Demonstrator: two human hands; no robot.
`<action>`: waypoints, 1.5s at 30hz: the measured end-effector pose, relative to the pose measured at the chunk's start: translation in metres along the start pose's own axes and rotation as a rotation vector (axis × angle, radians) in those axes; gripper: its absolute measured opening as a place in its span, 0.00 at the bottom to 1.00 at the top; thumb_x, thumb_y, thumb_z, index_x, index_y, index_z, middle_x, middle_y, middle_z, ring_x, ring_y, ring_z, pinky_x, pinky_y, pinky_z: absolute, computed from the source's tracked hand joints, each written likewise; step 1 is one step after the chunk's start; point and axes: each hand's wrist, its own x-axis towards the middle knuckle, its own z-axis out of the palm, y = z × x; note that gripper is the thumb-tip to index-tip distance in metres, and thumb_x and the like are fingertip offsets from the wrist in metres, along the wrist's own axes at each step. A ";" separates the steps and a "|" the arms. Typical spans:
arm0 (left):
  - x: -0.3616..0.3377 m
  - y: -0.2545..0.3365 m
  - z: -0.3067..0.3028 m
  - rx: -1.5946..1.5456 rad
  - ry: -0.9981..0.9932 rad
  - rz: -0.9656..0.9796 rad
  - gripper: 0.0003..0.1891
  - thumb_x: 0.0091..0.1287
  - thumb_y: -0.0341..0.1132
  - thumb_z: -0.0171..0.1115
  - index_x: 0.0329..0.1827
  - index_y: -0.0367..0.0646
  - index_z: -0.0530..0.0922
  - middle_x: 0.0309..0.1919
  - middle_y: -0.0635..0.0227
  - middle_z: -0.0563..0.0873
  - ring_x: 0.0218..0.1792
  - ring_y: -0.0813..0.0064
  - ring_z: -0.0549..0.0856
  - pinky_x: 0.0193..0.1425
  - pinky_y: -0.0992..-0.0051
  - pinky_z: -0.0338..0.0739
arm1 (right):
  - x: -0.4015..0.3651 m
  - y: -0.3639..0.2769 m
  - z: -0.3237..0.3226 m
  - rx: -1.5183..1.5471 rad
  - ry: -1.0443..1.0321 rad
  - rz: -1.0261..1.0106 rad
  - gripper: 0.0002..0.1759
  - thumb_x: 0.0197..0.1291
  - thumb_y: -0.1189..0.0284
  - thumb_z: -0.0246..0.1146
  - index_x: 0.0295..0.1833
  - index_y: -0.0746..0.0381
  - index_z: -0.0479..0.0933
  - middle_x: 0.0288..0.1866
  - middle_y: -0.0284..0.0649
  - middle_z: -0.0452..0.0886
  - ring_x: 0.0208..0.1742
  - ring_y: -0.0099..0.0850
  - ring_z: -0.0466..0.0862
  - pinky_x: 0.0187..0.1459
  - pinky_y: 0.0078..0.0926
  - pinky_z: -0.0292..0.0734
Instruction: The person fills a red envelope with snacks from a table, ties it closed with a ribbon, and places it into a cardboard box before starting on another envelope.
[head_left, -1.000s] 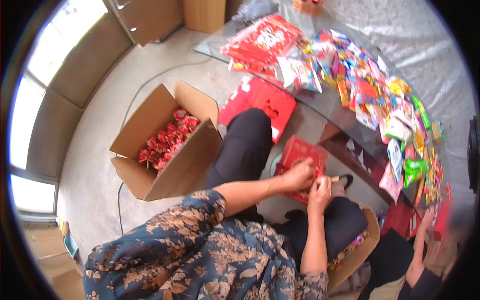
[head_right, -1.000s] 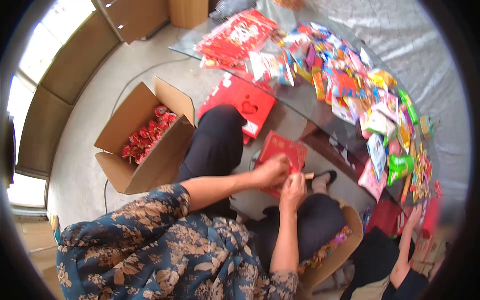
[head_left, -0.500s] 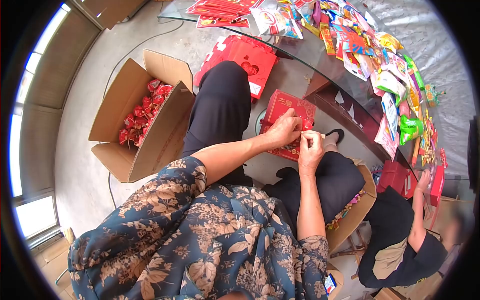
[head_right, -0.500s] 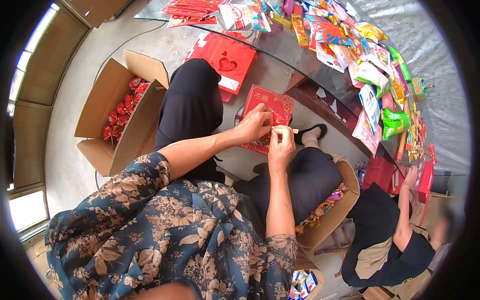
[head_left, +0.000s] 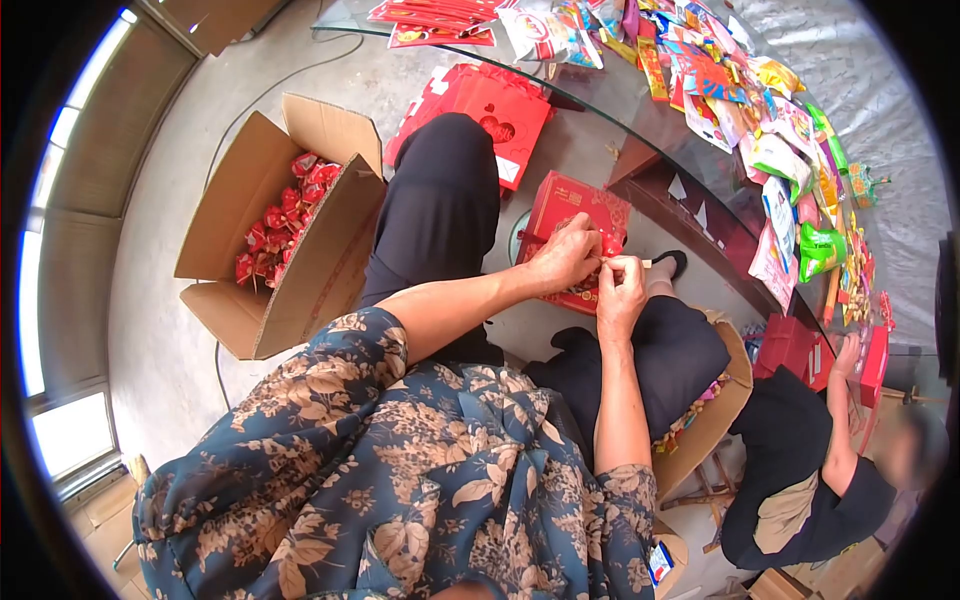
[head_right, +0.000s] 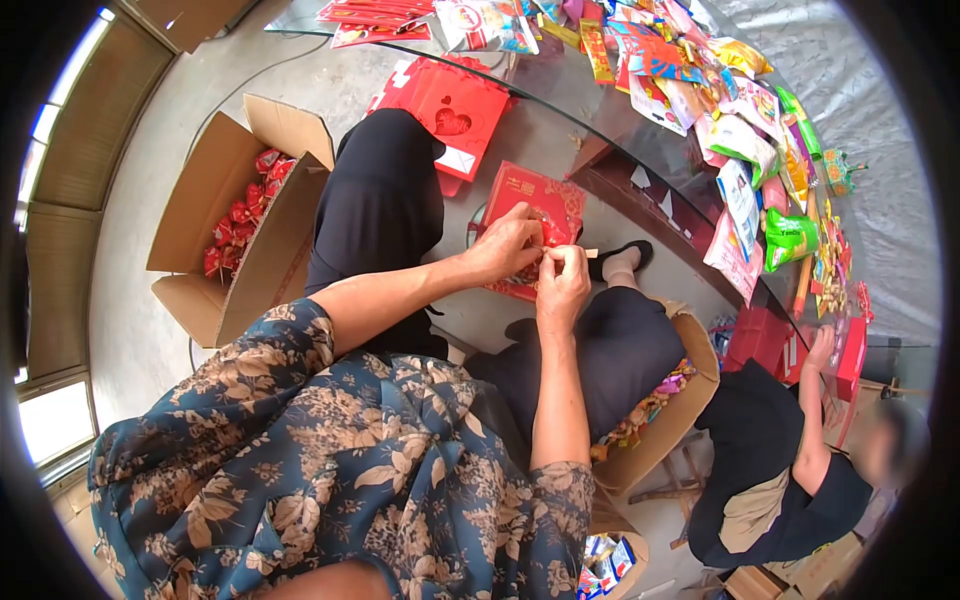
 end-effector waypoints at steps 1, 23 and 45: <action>0.000 0.001 0.000 -0.016 0.006 0.022 0.06 0.53 0.26 0.68 0.31 0.35 0.79 0.44 0.54 0.78 0.46 0.51 0.80 0.49 0.62 0.77 | 0.001 0.000 0.000 -0.047 0.009 -0.033 0.08 0.56 0.84 0.66 0.36 0.63 0.73 0.35 0.37 0.81 0.33 0.29 0.81 0.38 0.26 0.78; 0.003 -0.009 0.000 -0.170 -0.084 -0.225 0.05 0.58 0.30 0.68 0.32 0.36 0.83 0.28 0.61 0.84 0.37 0.68 0.82 0.42 0.68 0.76 | -0.001 -0.012 -0.003 -0.045 -0.013 -0.122 0.10 0.49 0.87 0.64 0.36 0.63 0.74 0.37 0.43 0.78 0.39 0.43 0.82 0.42 0.37 0.78; 0.015 -0.026 0.001 -0.351 0.093 -0.637 0.08 0.71 0.32 0.59 0.38 0.34 0.78 0.29 0.64 0.86 0.30 0.73 0.86 0.35 0.71 0.81 | -0.003 -0.024 -0.016 -0.074 -0.073 -0.109 0.09 0.52 0.85 0.66 0.36 0.63 0.75 0.44 0.42 0.80 0.45 0.39 0.83 0.47 0.35 0.78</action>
